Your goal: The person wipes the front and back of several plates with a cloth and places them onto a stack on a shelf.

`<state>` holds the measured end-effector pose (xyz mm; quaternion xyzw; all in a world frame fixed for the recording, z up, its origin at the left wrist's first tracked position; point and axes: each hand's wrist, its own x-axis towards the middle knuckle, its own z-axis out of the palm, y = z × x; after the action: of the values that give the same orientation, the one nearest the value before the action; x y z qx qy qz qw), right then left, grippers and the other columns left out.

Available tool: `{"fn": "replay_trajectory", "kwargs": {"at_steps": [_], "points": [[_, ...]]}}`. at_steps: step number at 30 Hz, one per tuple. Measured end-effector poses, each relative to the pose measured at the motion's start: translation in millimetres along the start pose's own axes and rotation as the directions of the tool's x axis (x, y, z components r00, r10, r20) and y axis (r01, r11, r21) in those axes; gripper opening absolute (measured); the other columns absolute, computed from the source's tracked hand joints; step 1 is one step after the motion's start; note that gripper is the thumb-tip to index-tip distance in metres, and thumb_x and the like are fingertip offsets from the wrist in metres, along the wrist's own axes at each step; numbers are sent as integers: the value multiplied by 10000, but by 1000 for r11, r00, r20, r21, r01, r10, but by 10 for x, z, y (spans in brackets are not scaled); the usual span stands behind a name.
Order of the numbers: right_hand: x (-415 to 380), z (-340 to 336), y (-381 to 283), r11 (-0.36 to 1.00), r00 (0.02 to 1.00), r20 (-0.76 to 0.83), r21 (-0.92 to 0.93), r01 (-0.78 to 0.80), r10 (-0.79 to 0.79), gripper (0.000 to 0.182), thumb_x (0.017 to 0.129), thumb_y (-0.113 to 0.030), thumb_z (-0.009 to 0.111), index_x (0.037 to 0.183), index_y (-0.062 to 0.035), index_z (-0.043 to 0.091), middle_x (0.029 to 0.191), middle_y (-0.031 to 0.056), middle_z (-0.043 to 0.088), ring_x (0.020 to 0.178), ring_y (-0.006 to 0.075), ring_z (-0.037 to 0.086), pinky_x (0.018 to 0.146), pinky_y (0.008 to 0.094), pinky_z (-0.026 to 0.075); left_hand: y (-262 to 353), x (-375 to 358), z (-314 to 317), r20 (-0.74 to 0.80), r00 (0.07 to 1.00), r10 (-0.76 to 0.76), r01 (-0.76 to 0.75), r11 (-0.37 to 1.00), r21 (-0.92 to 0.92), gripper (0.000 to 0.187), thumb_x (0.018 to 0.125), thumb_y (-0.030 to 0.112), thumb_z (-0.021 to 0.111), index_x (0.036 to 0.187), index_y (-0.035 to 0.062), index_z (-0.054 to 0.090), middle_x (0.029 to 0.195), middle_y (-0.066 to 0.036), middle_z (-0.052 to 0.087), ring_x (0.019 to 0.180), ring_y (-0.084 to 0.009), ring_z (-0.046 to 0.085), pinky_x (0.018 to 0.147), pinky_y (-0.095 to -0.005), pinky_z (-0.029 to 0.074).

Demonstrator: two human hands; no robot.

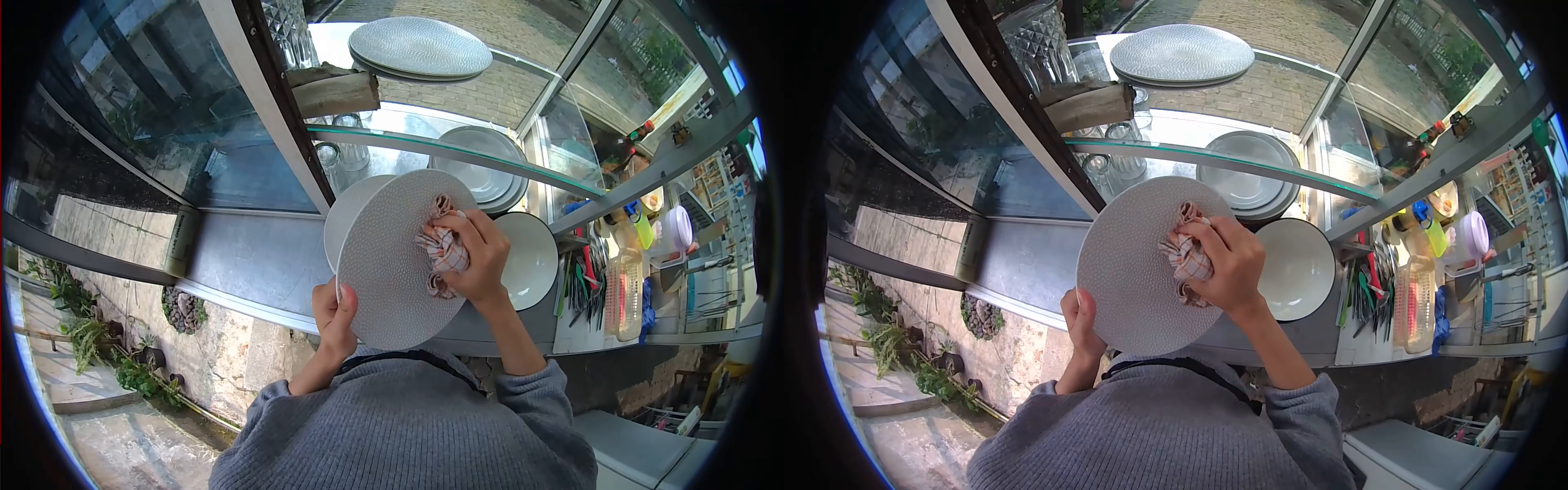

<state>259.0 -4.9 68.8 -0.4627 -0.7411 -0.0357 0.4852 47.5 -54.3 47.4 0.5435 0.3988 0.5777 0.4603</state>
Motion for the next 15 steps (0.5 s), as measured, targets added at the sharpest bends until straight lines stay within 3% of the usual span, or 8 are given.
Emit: {"fn": "replay_trajectory", "kwargs": {"at_steps": [1, 4, 5, 7, 8, 10, 15], "points": [[59, 11, -69, 999, 1000, -12, 35, 15, -15, 425, 546, -374, 750, 897, -163, 638, 796, 15, 563, 692, 223, 582, 561, 338, 433, 20, 7, 50, -9, 999, 38, -38, 999, 33, 480, 936, 418, 462, 730, -13, 517, 554, 34, 398, 543, -60, 330, 488, -281, 216], [83, 53, -451, 993, 996, 36, 84, 79, -82, 391, 590, -380, 734, 901, -163, 638, 822, 12, 582, 687, 201, 588, 562, 333, 435, 153, 75, 125, 29, 999, -24, 23, 1000, 21, 484, 935, 420, 462, 734, -16, 524, 567, 22, 429, 550, -61, 349, 485, -276, 231], [4, 91, -526, 994, 996, 38, 82, 79, -82, 391, 590, -380, 734, 901, -163, 638, 822, 12, 582, 687, 201, 588, 562, 333, 435, 164, 118, 176, -13, 999, -49, 47, 996, -70, 476, 936, 409, 463, 740, -19, 534, 585, 12, 455, 556, -62, 364, 493, -266, 251], [-209, 166, -620, 963, 970, 68, 153, 223, -236, 359, 620, -421, 693, 863, -157, 667, 788, 33, 585, 616, 199, 576, 517, 318, 405, 77, 123, 122, -66, 996, -54, 48, 994, -94, 468, 936, 402, 464, 745, -18, 538, 591, 11, 456, 558, -63, 362, 498, -263, 257], [-303, 164, -613, 962, 970, 69, 156, 222, -235, 359, 620, -421, 693, 863, -157, 667, 788, 33, 585, 616, 199, 576, 517, 318, 405, 46, 123, 86, -122, 991, -61, 46, 992, -116, 460, 937, 396, 464, 750, -17, 542, 597, 10, 457, 560, -63, 360, 503, -259, 263], [-459, 137, -505, 940, 942, 136, 198, 276, -305, 343, 624, -427, 696, 850, -170, 669, 775, 29, 588, 614, 186, 574, 508, 306, 394, 38, 145, 21, -188, 982, -23, 15, 999, -41, 448, 938, 382, 467, 707, 1, 506, 572, 26, 418, 553, -60, 332, 502, -263, 239], [-359, 73, 42, 987, 973, 173, 68, 144, -154, 413, 578, -416, 724, 903, -170, 657, 815, 24, 581, 673, 202, 589, 539, 323, 420, 19, 121, -46, -157, 986, 53, -49, 998, 34, 473, 936, 382, 465, 635, 19, 419, 521, 28, 331, 521, -63, 278, 485, -289, 180]]}}
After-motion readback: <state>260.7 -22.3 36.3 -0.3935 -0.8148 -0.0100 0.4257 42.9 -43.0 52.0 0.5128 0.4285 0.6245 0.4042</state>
